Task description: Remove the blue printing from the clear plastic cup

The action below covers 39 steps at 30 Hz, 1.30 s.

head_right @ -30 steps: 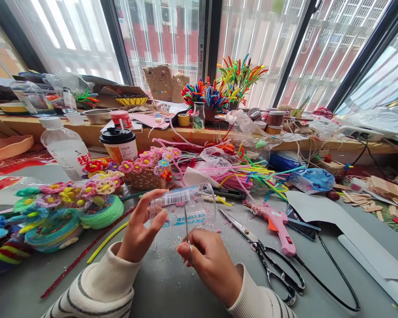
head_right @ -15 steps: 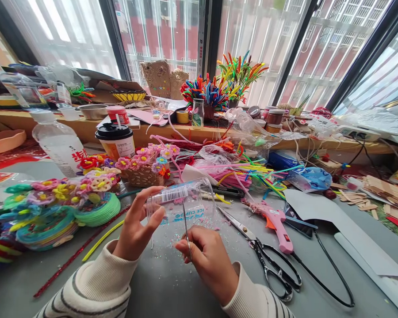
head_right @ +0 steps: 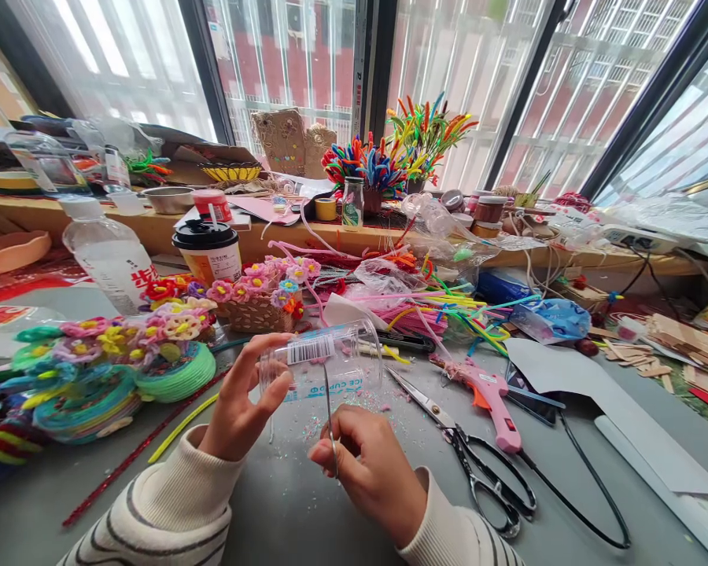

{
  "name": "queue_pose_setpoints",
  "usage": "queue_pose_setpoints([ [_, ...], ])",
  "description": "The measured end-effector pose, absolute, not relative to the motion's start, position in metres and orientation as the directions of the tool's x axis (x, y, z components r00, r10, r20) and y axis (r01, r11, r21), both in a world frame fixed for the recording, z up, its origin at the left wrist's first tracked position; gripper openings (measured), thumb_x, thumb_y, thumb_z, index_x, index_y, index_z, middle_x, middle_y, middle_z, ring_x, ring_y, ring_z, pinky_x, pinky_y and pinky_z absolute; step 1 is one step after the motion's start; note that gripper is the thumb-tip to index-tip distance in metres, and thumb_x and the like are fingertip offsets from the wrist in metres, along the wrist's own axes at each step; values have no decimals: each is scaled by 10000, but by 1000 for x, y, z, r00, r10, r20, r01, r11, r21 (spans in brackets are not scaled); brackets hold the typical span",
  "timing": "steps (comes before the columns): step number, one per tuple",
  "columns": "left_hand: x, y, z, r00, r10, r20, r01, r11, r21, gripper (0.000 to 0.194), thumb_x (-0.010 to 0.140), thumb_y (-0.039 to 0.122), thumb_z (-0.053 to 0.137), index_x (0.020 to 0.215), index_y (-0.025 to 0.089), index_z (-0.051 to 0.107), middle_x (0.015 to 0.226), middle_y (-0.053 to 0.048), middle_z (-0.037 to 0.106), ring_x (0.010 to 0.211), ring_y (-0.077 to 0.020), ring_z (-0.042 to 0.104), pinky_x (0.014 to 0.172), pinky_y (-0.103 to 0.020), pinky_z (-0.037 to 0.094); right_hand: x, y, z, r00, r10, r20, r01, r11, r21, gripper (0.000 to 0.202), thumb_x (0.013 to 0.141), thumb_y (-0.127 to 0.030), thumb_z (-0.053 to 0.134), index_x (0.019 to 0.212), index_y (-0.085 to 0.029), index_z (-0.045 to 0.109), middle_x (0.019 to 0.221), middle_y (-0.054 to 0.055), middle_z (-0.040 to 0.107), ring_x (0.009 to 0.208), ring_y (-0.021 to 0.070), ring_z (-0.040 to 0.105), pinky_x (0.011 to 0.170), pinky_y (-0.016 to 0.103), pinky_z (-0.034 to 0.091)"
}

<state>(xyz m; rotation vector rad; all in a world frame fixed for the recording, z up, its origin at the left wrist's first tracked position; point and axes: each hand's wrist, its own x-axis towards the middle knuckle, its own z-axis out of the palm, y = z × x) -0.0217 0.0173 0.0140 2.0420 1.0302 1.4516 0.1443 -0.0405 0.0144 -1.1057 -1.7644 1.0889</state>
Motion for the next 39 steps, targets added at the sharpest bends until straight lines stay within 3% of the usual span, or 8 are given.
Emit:
queue_pose_setpoints([
  [15,-19,17,15,197,763,616,323,-643,694,334,755,262,488,1085,232,449,990,-35,468,570,-65,462,593,-245,445,148,-40,19,-354,927,127,288,237,-928,587,697,-737,286,586,-176,422,592,27,483,554,133,439,562,268,358],
  [23,-18,17,13,172,773,610,322,-630,707,333,764,262,481,1094,227,443,1036,-61,478,632,-91,482,606,-256,453,145,-40,16,-291,951,108,245,183,-952,543,710,-703,340,594,-178,419,583,6,467,538,119,463,540,248,371],
  [31,-18,18,11,153,760,632,327,-642,693,346,760,234,484,1103,242,435,1044,-55,483,792,-146,533,742,-322,453,141,-39,11,-238,960,147,259,208,-943,509,744,-654,356,600,-172,434,595,8,476,540,118,486,547,248,383],
  [39,-18,16,13,156,755,636,313,-649,694,348,759,230,479,1103,239,432,1034,-60,471,747,-131,519,709,-310,464,140,-40,7,-240,961,139,204,190,-961,512,724,-664,379,584,-172,411,606,-11,429,505,89,467,489,219,406],
])
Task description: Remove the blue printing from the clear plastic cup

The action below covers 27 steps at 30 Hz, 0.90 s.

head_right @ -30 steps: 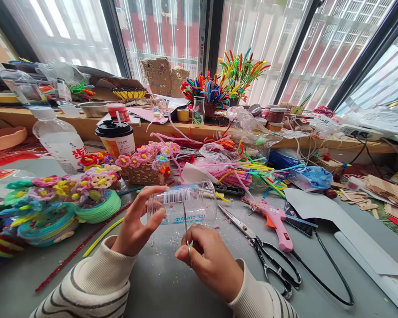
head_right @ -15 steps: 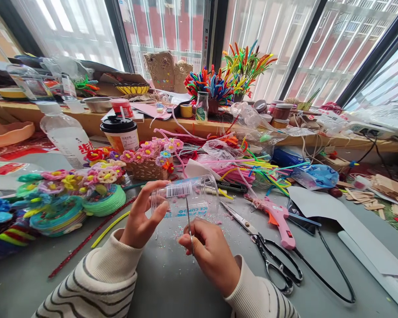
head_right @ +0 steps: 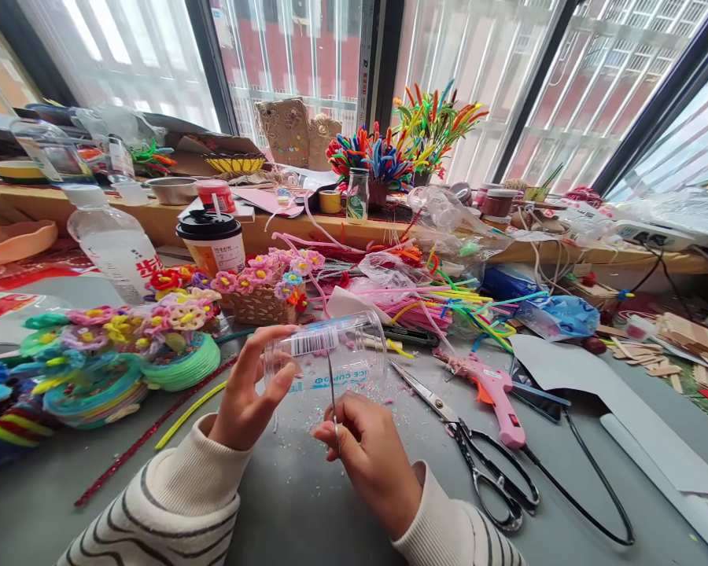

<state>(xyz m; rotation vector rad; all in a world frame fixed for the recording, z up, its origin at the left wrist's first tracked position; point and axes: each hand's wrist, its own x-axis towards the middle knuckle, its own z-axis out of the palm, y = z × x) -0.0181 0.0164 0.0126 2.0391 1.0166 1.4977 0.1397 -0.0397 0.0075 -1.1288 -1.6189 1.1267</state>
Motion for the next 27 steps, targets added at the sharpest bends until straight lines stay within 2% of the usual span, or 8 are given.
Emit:
queue_pose_setpoints([
  [6,-18,16,12,177,756,630,301,-651,696,339,765,241,473,1101,249,426,1047,-54,449,644,-92,497,644,-284,469,140,-38,6,-296,944,148,93,182,-979,515,703,-674,403,614,-168,431,627,-18,391,495,70,399,463,214,431],
  [13,-15,14,10,146,741,655,285,-666,690,347,779,276,462,1121,259,402,1079,-61,440,694,-112,524,647,-286,466,141,-39,11,-354,923,152,-5,161,-987,499,701,-660,425,637,-165,431,677,-15,392,509,58,362,497,229,469],
  [19,-14,13,9,127,757,641,276,-648,710,352,782,317,463,1118,255,380,1085,-62,436,615,-85,524,630,-292,463,143,-41,14,-419,897,141,-34,140,-990,496,717,-652,406,720,-160,458,766,8,419,546,62,384,529,245,486],
  [27,-12,10,11,101,806,584,280,-586,760,337,772,304,450,1094,239,372,1034,-50,455,613,-91,528,638,-302,466,144,-40,14,-471,874,120,-88,89,-992,482,725,-637,416,721,-157,461,769,5,421,523,51,394,551,254,489],
])
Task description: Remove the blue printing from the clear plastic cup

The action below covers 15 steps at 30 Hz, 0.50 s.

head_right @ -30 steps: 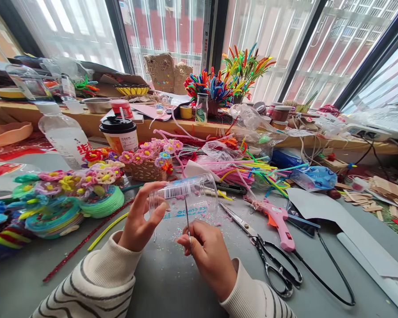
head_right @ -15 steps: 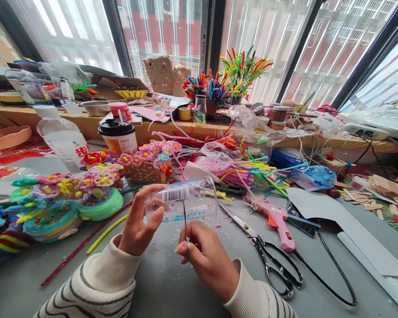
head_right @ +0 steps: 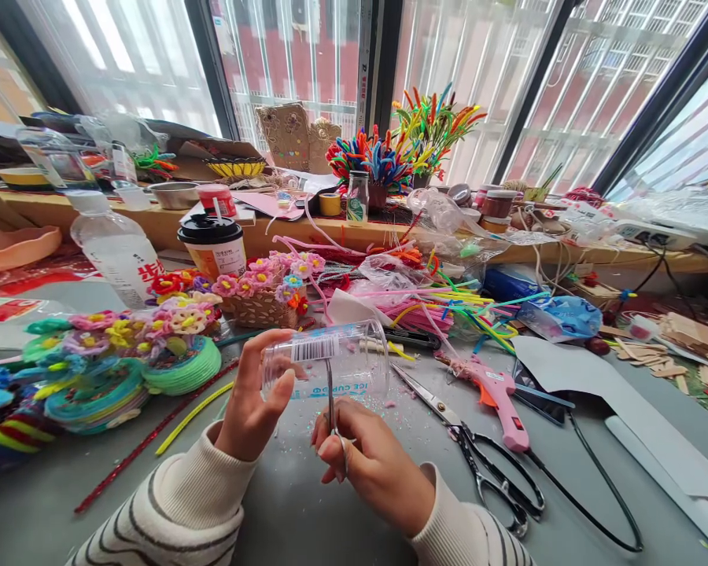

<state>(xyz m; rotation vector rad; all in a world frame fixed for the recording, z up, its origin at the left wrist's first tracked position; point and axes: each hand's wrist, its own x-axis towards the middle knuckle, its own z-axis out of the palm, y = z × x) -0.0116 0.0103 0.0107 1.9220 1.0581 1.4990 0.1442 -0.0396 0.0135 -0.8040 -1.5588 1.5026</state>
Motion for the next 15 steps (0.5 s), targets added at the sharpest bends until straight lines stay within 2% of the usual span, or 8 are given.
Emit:
queue_pose_setpoints([
  [6,-16,12,13,76,818,570,312,-563,765,329,768,324,450,1075,221,392,1008,-49,484,624,-100,528,638,-296,461,148,-40,17,-566,821,71,-129,-3,-992,533,682,-682,415,671,-151,458,708,2,455,443,32,371,549,276,486],
  [9,-15,13,13,38,823,567,339,-544,767,329,774,331,449,1077,217,390,1009,-49,486,638,-103,527,650,-293,460,145,-40,14,-526,847,78,-141,3,-990,524,684,-672,431,692,-149,466,715,-3,448,437,26,361,551,276,485],
  [12,-13,12,13,28,814,580,390,-543,744,341,772,332,463,1082,208,394,1029,-61,492,758,-137,541,697,-298,458,144,-39,10,-464,881,89,-137,28,-990,509,697,-655,437,711,-147,474,730,-4,442,446,25,362,545,261,477],
  [15,-12,11,13,32,824,566,404,-529,746,338,776,334,459,1081,200,400,1034,-71,502,770,-144,545,703,-298,458,146,-38,12,-488,869,86,-128,26,-991,523,695,-665,426,689,-144,475,703,-7,437,446,29,360,547,262,473],
])
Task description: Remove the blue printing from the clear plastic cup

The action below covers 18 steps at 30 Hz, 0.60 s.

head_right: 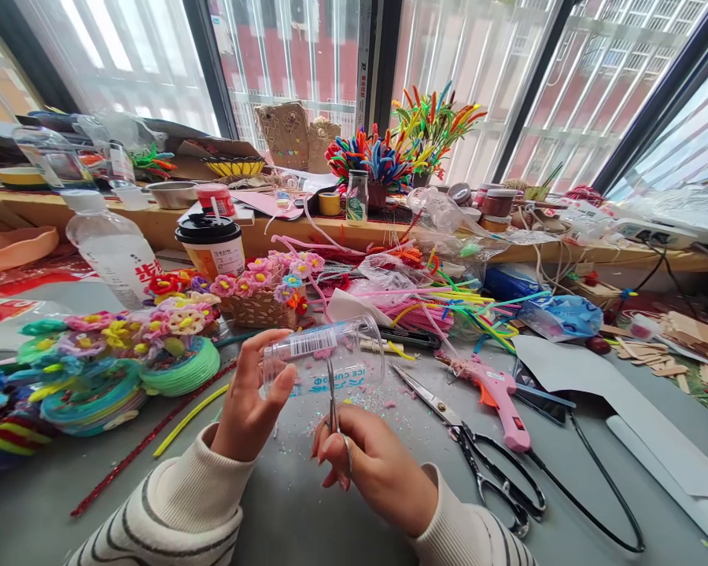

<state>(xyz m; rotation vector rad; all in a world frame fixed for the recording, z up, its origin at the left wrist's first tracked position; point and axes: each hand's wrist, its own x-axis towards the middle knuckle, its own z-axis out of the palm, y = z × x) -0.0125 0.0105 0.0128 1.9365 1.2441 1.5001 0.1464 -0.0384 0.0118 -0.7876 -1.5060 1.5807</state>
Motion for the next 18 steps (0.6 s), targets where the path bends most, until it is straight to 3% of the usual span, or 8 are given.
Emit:
queue_pose_setpoints([
  [8,-15,10,16,158,818,554,485,-553,678,314,762,379,458,1021,200,443,902,-30,556,512,-72,456,550,-237,436,151,-39,24,-527,850,6,-92,-50,-995,582,664,-721,384,659,-147,484,617,-20,435,419,37,363,567,291,497],
  [12,-11,8,14,86,817,570,499,-531,685,332,762,398,443,1024,194,430,928,-48,560,572,-95,506,564,-246,448,146,-39,19,-456,890,22,-132,-43,-990,571,653,-716,412,654,-149,477,597,-25,440,396,34,350,555,305,507],
  [18,-4,4,10,-19,792,610,512,-516,686,360,752,415,446,1029,187,426,904,-48,568,499,-77,470,527,-240,426,141,-39,10,-336,941,28,-129,-16,-992,504,671,-665,470,681,-161,476,419,-82,352,390,64,355,524,281,489],
])
